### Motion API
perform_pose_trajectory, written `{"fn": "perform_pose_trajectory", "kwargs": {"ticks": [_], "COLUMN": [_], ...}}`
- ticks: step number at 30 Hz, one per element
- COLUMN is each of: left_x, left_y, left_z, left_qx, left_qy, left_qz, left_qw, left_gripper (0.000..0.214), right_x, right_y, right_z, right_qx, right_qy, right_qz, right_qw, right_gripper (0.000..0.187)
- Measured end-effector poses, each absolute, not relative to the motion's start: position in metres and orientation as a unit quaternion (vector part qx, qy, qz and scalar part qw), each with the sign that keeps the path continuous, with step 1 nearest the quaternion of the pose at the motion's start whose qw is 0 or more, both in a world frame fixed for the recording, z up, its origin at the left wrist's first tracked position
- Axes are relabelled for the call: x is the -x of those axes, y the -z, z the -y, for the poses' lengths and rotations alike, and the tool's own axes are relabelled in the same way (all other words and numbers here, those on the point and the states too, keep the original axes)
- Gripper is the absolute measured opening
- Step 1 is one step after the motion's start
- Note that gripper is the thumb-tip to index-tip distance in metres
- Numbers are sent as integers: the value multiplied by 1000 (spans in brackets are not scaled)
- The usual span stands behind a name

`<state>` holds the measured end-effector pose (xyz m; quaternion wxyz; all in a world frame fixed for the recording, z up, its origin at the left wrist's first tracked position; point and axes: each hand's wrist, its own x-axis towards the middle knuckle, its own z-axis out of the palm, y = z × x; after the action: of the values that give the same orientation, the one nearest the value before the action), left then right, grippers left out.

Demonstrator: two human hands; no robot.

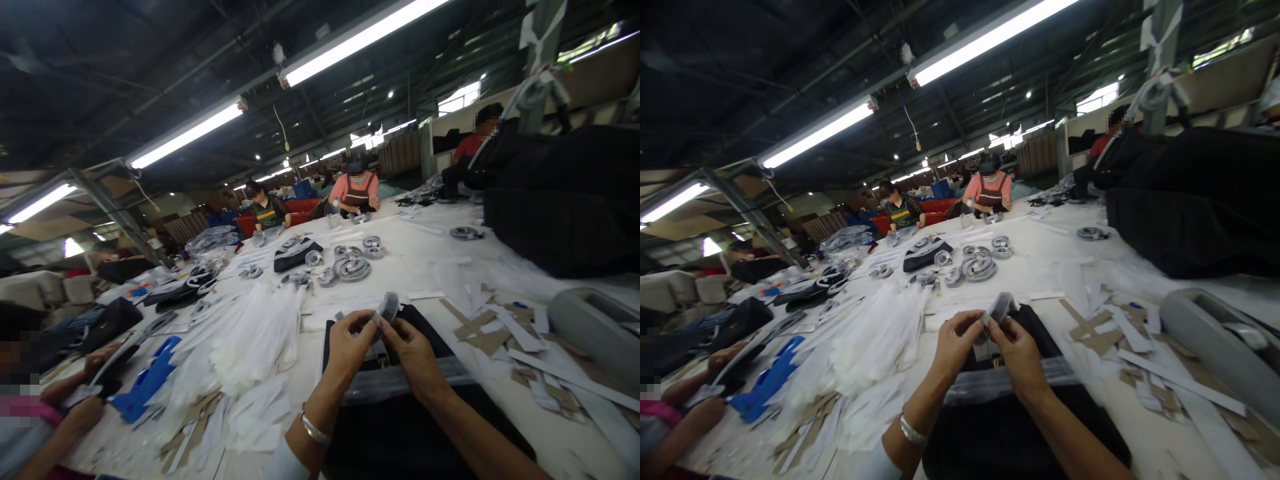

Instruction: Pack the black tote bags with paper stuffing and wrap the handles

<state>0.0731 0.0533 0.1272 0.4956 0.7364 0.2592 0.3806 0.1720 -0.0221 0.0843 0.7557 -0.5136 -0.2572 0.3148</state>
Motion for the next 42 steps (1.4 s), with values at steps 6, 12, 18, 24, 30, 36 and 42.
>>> {"fn": "perform_pose_trajectory", "kwargs": {"ticks": [6,12,18,24,30,36,42], "left_x": [-71,-71,-71,-65,-65,-68,-63], "left_y": [-133,-116,-98,-116,-147,-151,-132], "left_z": [-51,-34,-28,-41,-73,-75,-84], "left_qx": [-791,-879,-899,-896,-865,-877,-865], "left_qy": [-382,-375,-359,-368,-310,-269,-290], "left_qz": [-314,-276,-248,-233,-205,-205,-253], "left_qw": [359,106,-42,89,339,341,321], "left_gripper": [18,42,54,39,26,29,42], "right_x": [-166,-164,-163,-168,-176,-178,-267], "right_y": [-93,-94,-90,-85,-98,-98,-102], "right_z": [22,18,20,25,30,31,115], "right_qx": [537,480,429,441,448,463,696], "right_qy": [-285,-324,-368,-366,-376,-343,0], "right_qz": [258,234,242,255,255,334,493], "right_qw": [751,781,789,779,770,746,522], "right_gripper": [39,39,40,44,46,45,29]}}
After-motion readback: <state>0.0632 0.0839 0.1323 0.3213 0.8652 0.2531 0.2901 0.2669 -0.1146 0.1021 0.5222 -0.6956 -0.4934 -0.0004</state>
